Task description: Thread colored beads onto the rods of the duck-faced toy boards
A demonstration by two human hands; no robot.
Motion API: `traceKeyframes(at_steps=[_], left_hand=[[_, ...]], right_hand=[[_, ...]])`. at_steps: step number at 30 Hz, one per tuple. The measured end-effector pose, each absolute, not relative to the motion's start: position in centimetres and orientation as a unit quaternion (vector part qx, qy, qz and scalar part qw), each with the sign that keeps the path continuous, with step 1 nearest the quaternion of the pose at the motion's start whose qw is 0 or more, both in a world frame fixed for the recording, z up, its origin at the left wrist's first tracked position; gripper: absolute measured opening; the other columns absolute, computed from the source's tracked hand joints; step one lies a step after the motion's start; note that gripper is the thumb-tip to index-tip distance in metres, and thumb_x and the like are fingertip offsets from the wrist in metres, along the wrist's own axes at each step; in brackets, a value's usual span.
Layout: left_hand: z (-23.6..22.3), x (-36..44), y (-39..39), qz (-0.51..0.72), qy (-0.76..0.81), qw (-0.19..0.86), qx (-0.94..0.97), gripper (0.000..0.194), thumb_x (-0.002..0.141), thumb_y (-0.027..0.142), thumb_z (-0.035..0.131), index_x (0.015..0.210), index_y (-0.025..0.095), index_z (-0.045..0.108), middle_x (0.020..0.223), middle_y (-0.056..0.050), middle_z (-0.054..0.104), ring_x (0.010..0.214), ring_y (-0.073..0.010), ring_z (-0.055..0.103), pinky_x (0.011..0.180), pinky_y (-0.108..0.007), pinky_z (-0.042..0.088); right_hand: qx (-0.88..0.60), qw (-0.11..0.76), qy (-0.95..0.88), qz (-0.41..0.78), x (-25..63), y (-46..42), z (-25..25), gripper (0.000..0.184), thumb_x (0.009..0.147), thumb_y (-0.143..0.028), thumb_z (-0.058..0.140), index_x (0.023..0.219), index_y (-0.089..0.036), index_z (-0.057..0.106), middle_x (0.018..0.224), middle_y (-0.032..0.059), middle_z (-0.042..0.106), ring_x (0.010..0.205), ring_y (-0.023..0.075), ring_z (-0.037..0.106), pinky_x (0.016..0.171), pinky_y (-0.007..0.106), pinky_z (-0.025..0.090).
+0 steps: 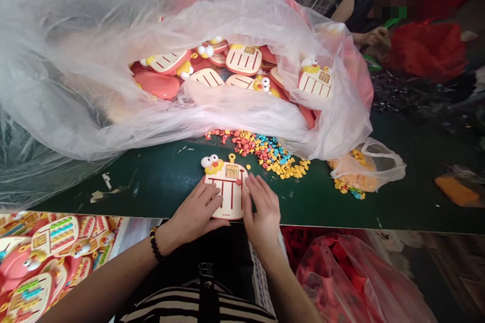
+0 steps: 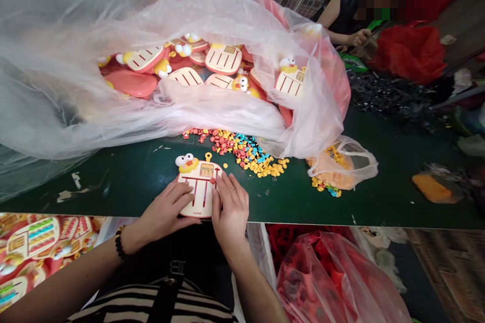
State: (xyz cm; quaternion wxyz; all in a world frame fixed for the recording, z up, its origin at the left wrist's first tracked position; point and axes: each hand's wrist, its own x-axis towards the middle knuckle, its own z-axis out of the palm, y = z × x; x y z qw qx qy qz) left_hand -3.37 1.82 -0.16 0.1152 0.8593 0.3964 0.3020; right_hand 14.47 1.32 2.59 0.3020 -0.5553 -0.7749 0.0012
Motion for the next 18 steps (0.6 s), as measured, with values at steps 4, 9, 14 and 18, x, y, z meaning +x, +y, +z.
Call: traceKeyframes(at_steps=[4, 9, 14, 18], left_hand=[[0.1, -3.3, 2.0, 0.309, 0.396, 0.110, 0.858, 0.024, 0.084, 0.037, 0.063, 0.094, 0.016, 0.058, 0.100, -0.010, 0.060, 0.096, -0.0239, 0.056, 0.094, -0.047, 0.049], [0.3, -3.2, 1.8, 0.319, 0.408, 0.120, 0.847, 0.026, 0.081, 0.029, 0.064, 0.101, 0.016, 0.055, 0.105, -0.011, 0.058, 0.100, -0.0235, 0.056, 0.090, -0.043, 0.052], [0.0, -3.6, 1.2, 0.322, 0.472, 0.075, 0.817, 0.054, 0.078, 0.044, 0.067, 0.120, 0.016, 0.049, 0.118, -0.015, 0.054, 0.108, -0.0288, 0.053, 0.086, -0.044, 0.053], [0.0, -3.7, 1.3, 0.307, 0.473, 0.034, 0.825, 0.080, 0.076, 0.061, 0.063, 0.134, 0.012, 0.038, 0.138, -0.022, 0.042, 0.130, -0.0374, 0.039, 0.104, -0.055, 0.039]], right_hand=[[-0.508, 0.235, -0.829, 0.006, 13.7, 2.0, 1.5, 0.042, 0.094, -0.020, 0.044, 0.134, -0.015, 0.052, 0.127, 0.0148, 0.063, 0.126, 0.0272, 0.053, 0.101, 0.047, 0.045], [-0.435, 0.235, -0.865, 0.090, 12.0, 2.6, 2.0, 0.052, 0.089, -0.009, 0.039, 0.140, -0.018, 0.045, 0.126, 0.0082, 0.065, 0.125, 0.0249, 0.054, 0.102, 0.044, 0.046], [-0.441, 0.329, -0.825, 0.129, 13.0, 2.8, 2.5, 0.046, 0.086, -0.006, 0.039, 0.124, -0.023, 0.059, 0.117, 0.0053, 0.069, 0.114, 0.0203, 0.062, 0.096, 0.038, 0.052], [-0.544, 0.378, -0.749, 0.014, 17.1, 5.5, 2.9, 0.031, 0.090, -0.012, 0.044, 0.112, -0.019, 0.064, 0.108, 0.0089, 0.071, 0.100, 0.0211, 0.066, 0.087, 0.037, 0.054]])
